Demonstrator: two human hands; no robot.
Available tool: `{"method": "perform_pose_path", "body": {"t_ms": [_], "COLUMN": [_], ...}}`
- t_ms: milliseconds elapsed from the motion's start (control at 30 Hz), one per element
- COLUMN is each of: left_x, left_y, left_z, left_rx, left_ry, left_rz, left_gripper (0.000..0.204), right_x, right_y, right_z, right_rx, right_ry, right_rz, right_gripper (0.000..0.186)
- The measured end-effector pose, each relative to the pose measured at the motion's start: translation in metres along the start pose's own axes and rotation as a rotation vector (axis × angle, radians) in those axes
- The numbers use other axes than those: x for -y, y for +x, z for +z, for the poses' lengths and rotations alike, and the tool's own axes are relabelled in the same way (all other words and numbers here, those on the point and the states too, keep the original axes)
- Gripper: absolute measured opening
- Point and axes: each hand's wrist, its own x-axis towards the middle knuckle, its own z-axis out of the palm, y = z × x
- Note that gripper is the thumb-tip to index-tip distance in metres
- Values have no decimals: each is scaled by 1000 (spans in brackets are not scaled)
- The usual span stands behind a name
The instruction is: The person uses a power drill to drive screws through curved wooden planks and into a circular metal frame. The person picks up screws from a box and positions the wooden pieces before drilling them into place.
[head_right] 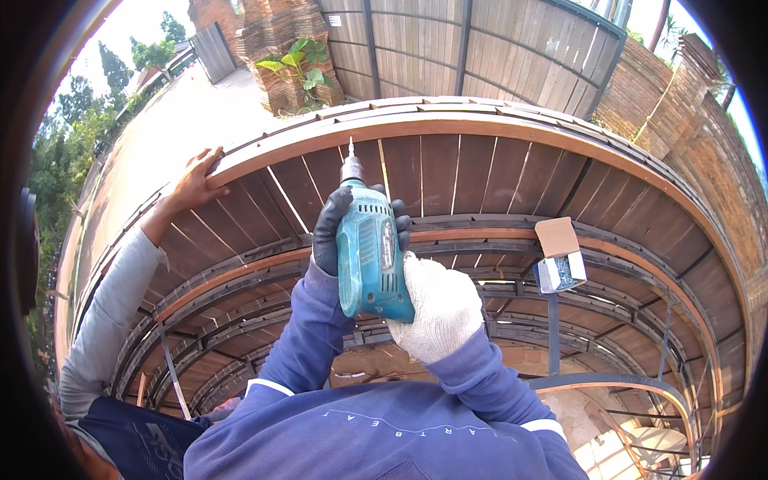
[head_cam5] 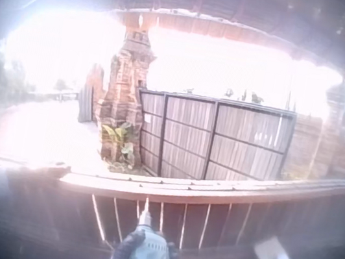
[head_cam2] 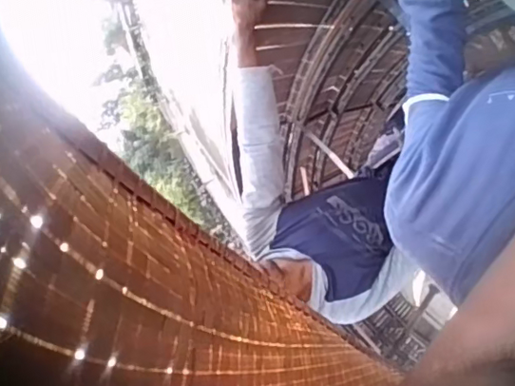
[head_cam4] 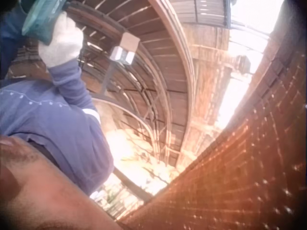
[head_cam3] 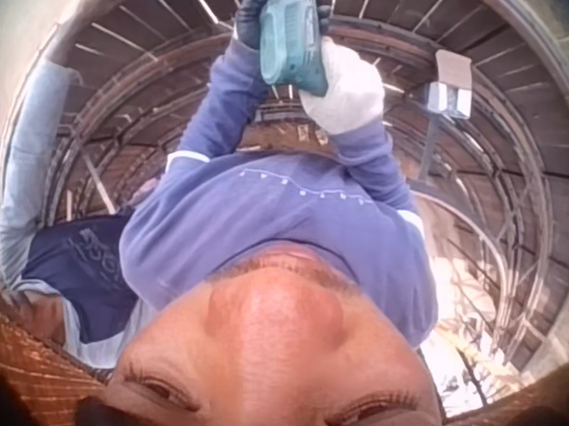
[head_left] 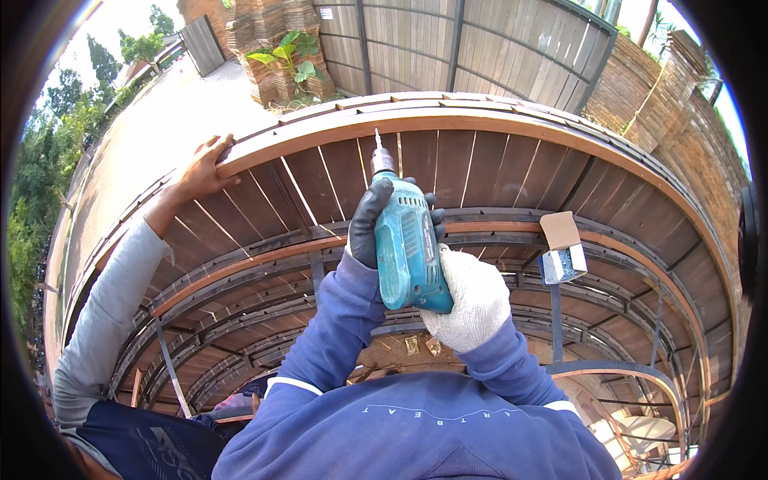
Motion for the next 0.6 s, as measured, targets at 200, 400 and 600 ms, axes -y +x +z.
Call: {"method": "perform_pose_path", "body": {"t_ms": [200, 400, 600], "left_x": [-1, -2, -1], "left_y": [6, 0, -4], "left_z": [-2, 1, 8], "left_rx": [-32, -31, -85], "left_ry": [20, -3, 48], "left_rz": [9, -2, 14], "left_gripper": [69, 60, 67], "right_x": [1, 3, 9], "right_y": [4, 6, 9], "right_z": [1, 1, -1], "right_rx": [24, 3, 15], "right_ry": [17, 8, 28], "right_rz": [18, 15, 38], "right_gripper": [54, 53, 52]}}
